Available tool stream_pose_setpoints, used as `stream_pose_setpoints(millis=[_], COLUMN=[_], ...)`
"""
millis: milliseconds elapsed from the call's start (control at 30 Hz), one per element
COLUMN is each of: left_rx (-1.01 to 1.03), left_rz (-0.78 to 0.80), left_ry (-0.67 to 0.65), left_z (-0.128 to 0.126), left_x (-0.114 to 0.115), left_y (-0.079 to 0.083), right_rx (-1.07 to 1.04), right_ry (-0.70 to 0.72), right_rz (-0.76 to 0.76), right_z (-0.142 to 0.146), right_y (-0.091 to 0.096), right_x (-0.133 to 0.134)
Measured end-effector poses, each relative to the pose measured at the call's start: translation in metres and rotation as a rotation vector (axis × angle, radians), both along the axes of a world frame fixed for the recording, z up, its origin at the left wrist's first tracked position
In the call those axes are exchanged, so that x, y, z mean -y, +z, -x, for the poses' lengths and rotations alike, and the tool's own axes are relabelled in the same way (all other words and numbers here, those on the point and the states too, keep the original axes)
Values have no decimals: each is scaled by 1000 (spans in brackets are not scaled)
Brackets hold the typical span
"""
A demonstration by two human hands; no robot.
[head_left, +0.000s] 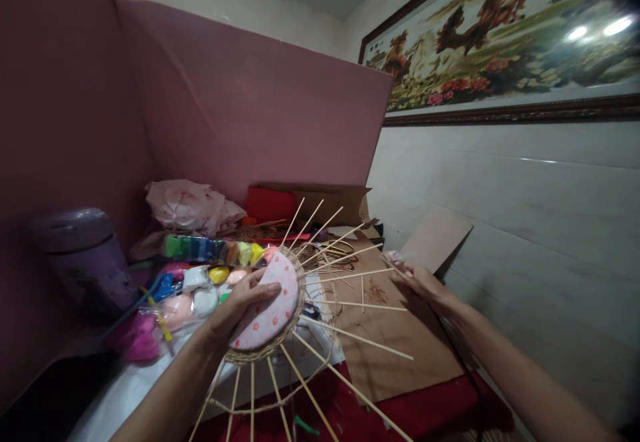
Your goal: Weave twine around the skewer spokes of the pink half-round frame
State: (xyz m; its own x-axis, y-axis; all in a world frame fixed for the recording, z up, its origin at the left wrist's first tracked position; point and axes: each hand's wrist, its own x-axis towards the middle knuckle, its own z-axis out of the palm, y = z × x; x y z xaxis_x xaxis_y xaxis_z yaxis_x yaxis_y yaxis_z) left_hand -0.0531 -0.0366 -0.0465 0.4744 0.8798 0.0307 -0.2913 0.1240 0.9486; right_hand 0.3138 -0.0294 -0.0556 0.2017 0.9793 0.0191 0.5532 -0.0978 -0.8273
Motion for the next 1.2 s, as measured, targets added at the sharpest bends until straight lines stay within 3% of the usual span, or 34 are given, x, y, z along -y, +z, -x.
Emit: stream_pose_setpoints(millis=[100, 200, 333, 433, 600, 767, 1200], left_rx=[-44, -96, -139, -175, -234, -211, -224], left_rz=[-12, 3, -4, -26, -52, -95, -94], left_ry=[-20, -18, -16, -36, -27, -28, -46], left_z=[-2, -5, -9, -11, -12, -13, -13], left_x=[1, 4, 6, 6, 6, 4, 6], left_y=[-1, -1, -1, -2, -3, -7, -4], right_rx=[-386, -543, -471, -283, 1, 88, 243], right_ry=[-103, -25, 135, 267, 411, 381, 426], right_rz=[-158, -229, -253, -174, 99, 195, 193], right_z=[-6, -1, 21, 42, 74, 95, 104], right_y=[21, 60, 112, 132, 134, 133, 133], right_x=[10, 28, 57, 70, 64, 53, 43])
